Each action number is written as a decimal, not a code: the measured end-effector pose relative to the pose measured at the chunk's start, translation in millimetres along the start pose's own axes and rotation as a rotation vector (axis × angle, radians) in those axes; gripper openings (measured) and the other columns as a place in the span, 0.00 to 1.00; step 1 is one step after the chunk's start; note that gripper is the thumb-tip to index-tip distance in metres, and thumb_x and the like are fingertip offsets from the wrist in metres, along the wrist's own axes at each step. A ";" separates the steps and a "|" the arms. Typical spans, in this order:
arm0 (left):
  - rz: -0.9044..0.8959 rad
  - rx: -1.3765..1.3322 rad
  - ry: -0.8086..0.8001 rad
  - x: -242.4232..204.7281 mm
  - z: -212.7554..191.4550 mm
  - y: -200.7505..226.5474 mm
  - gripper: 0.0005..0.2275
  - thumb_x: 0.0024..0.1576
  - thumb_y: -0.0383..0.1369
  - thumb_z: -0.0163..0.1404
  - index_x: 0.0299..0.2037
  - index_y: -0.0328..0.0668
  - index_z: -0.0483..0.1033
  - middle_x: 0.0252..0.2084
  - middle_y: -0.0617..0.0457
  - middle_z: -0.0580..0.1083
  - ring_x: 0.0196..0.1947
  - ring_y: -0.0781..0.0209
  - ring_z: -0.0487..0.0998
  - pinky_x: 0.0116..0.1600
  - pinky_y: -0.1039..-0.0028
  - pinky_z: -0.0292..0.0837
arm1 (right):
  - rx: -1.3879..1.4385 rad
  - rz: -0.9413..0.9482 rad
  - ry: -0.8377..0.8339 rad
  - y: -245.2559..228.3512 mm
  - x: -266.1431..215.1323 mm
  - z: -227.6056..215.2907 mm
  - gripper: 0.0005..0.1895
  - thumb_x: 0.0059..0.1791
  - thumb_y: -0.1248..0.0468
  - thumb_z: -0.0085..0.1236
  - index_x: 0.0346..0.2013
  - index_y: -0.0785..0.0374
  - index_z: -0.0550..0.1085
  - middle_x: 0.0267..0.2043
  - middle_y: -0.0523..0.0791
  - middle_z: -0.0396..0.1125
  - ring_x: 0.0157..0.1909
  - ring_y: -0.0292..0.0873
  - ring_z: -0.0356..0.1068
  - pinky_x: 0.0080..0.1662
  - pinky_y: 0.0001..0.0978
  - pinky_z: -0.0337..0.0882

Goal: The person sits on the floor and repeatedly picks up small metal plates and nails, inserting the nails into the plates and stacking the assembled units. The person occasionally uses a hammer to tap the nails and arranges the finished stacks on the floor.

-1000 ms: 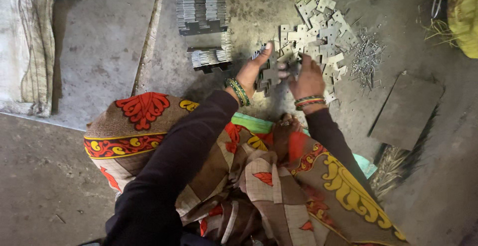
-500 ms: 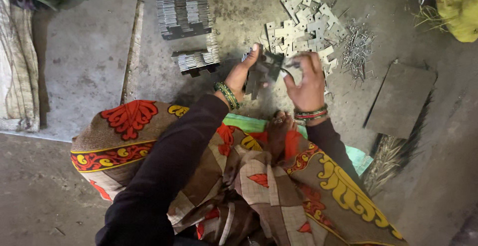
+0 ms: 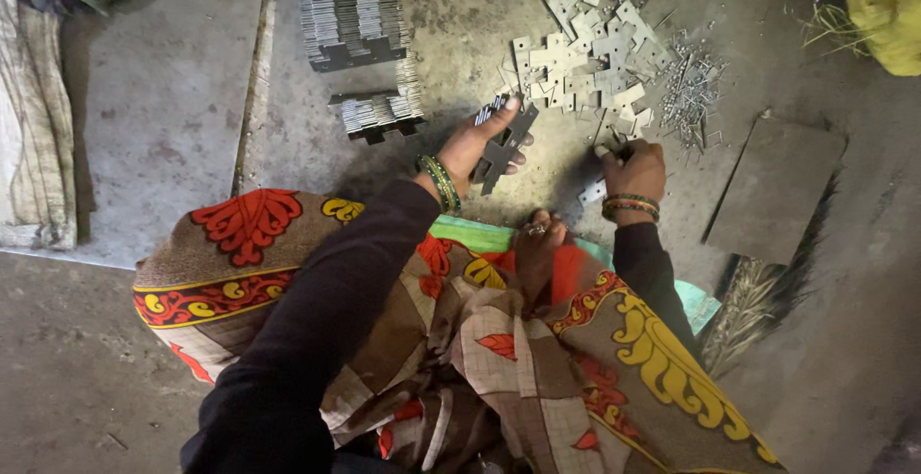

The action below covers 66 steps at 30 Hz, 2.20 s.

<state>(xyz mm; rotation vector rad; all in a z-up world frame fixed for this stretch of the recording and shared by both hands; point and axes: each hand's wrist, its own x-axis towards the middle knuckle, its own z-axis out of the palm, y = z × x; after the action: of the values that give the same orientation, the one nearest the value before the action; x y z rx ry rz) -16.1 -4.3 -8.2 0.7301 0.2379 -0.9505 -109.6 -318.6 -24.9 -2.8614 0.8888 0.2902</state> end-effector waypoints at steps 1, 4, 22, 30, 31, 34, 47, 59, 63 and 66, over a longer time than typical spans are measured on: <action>0.002 0.028 -0.007 0.1 0.7 0.8 0.28 0.54 0.57 0.54 0.51 0.40 0.75 0.40 0.49 0.80 0.30 0.61 0.81 0.35 0.71 0.78 | -0.034 -0.039 0.098 -0.2 -1.5 2.0 0.27 0.45 0.45 0.64 0.47 0.63 0.78 0.52 0.55 0.69 0.53 0.61 0.71 0.56 0.50 0.73; 0.015 0.104 0.000 1.2 3.4 -0.7 0.28 0.53 0.57 0.54 0.51 0.40 0.76 0.41 0.49 0.81 0.31 0.61 0.83 0.34 0.72 0.78 | -0.174 -0.101 0.315 0.3 1.5 8.3 0.25 0.40 0.49 0.70 0.41 0.66 0.78 0.45 0.58 0.69 0.47 0.64 0.70 0.46 0.55 0.71; 0.035 0.252 -0.083 3.6 6.2 -8.0 0.28 0.55 0.59 0.50 0.50 0.41 0.76 0.40 0.47 0.84 0.31 0.61 0.84 0.33 0.73 0.78 | -0.081 -0.046 0.059 -10.6 3.1 -0.7 0.30 0.45 0.46 0.71 0.43 0.69 0.75 0.47 0.58 0.72 0.50 0.58 0.71 0.55 0.49 0.70; 0.048 0.257 -0.030 18.5 -1.3 -31.4 0.25 0.56 0.56 0.53 0.46 0.39 0.79 0.37 0.46 0.81 0.30 0.61 0.81 0.33 0.72 0.74 | 0.666 -0.418 -0.224 -38.1 -42.9 -28.1 0.17 0.55 0.60 0.60 0.55 0.64 0.75 0.50 0.50 0.73 0.49 0.43 0.74 0.52 0.35 0.74; 0.064 0.285 -0.048 23.5 -3.5 -36.6 0.25 0.58 0.56 0.53 0.45 0.39 0.79 0.37 0.47 0.80 0.31 0.62 0.80 0.35 0.73 0.74 | 0.810 -0.367 -0.322 -53.4 -47.9 -31.2 0.16 0.54 0.60 0.59 0.55 0.63 0.74 0.50 0.48 0.73 0.49 0.40 0.73 0.50 0.33 0.74; 0.160 0.383 -0.052 36.0 -8.9 -56.9 0.24 0.60 0.56 0.52 0.47 0.40 0.79 0.41 0.50 0.80 0.38 0.65 0.78 0.43 0.77 0.73 | 1.043 -0.262 -0.514 -93.3 -48.4 -47.5 0.15 0.53 0.62 0.57 0.53 0.62 0.73 0.49 0.44 0.72 0.48 0.36 0.72 0.48 0.30 0.76; -0.004 -0.206 -0.268 -5.7 16.4 -5.0 0.38 0.48 0.65 0.47 0.54 0.38 0.72 0.38 0.45 0.81 0.34 0.56 0.86 0.38 0.69 0.84 | 0.675 -0.174 -0.232 -104.6 -10.0 -97.4 0.22 0.56 0.55 0.54 0.61 0.61 0.66 0.50 0.49 0.74 0.48 0.47 0.76 0.47 0.41 0.77; 0.055 -0.065 -0.041 15.7 2.9 -18.9 0.30 0.53 0.58 0.54 0.54 0.38 0.72 0.36 0.50 0.79 0.30 0.57 0.83 0.39 0.66 0.83 | 0.763 -0.096 -0.234 -26.2 14.1 -27.4 0.16 0.48 0.64 0.64 0.48 0.68 0.74 0.37 0.43 0.70 0.36 0.38 0.69 0.36 0.31 0.72; 0.103 0.036 0.019 14.7 -1.0 -25.4 0.32 0.55 0.59 0.54 0.54 0.35 0.74 0.43 0.51 0.80 0.37 0.61 0.81 0.42 0.71 0.80 | 0.973 -0.107 -0.504 -44.0 -7.7 -68.6 0.15 0.55 0.60 0.58 0.51 0.66 0.76 0.33 0.40 0.68 0.31 0.35 0.67 0.36 0.27 0.73; 0.063 0.075 0.013 5.8 2.3 -24.4 0.33 0.57 0.60 0.54 0.54 0.33 0.78 0.47 0.51 0.81 0.43 0.64 0.82 0.47 0.73 0.80 | 0.528 -0.476 -0.292 -40.1 -25.0 -75.6 0.15 0.54 0.64 0.58 0.55 0.62 0.75 0.43 0.43 0.72 0.41 0.40 0.72 0.43 0.32 0.73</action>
<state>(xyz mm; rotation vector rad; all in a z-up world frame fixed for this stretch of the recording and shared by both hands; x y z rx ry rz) -32.7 -18.6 -20.6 0.8087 0.1907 -0.8985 -96.0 -285.8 56.9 -2.3536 0.1760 0.3413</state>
